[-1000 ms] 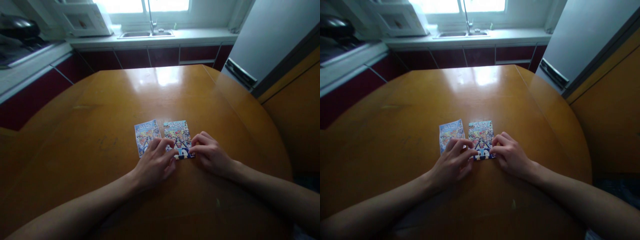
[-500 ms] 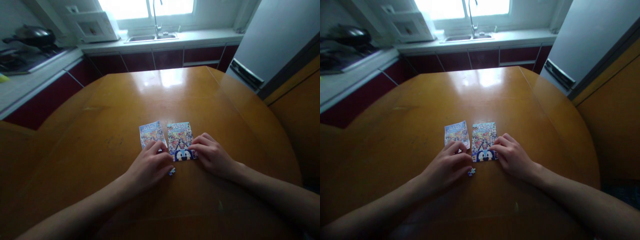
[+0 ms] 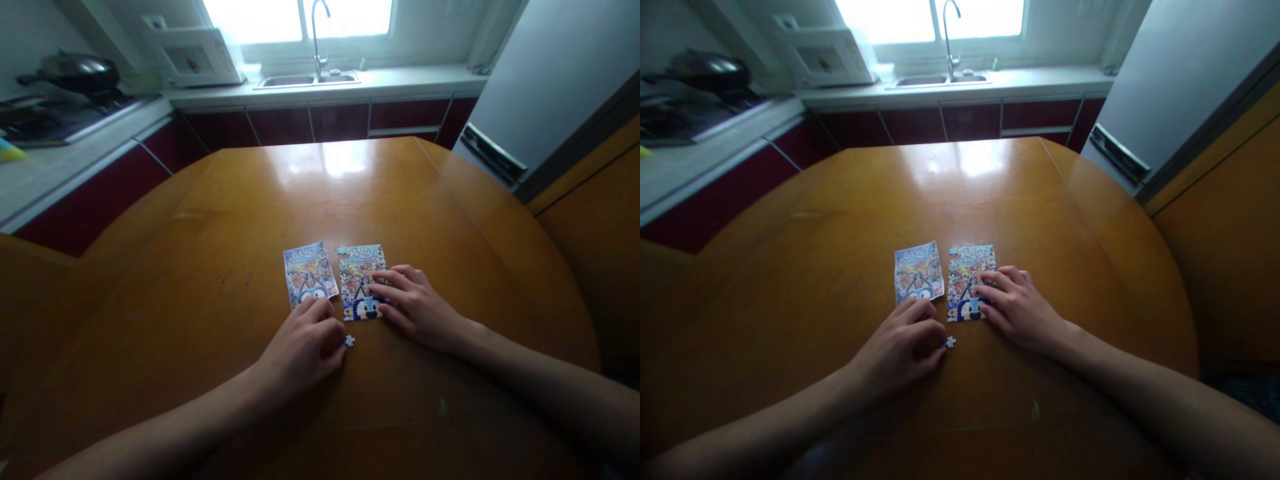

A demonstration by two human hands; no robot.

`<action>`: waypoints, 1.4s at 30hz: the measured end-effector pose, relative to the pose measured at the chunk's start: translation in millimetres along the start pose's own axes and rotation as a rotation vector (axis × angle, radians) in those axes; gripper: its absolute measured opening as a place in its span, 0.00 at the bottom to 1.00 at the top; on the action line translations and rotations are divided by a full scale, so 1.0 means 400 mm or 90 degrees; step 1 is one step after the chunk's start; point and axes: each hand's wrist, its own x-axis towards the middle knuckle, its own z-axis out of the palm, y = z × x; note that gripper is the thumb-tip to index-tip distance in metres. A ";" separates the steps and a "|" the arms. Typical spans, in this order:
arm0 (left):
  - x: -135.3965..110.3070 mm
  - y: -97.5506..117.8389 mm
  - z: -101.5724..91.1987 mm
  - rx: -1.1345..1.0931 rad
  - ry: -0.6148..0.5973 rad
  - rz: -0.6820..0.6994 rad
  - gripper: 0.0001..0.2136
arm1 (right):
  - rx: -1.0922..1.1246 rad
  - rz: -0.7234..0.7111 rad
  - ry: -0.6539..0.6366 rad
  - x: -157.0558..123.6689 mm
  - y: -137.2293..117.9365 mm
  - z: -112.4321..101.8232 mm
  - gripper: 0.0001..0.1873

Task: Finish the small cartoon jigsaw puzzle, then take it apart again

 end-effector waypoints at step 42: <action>0.166 -0.135 -0.051 -0.010 0.063 0.051 0.02 | 0.072 -0.061 0.080 -0.044 -0.055 -0.037 0.10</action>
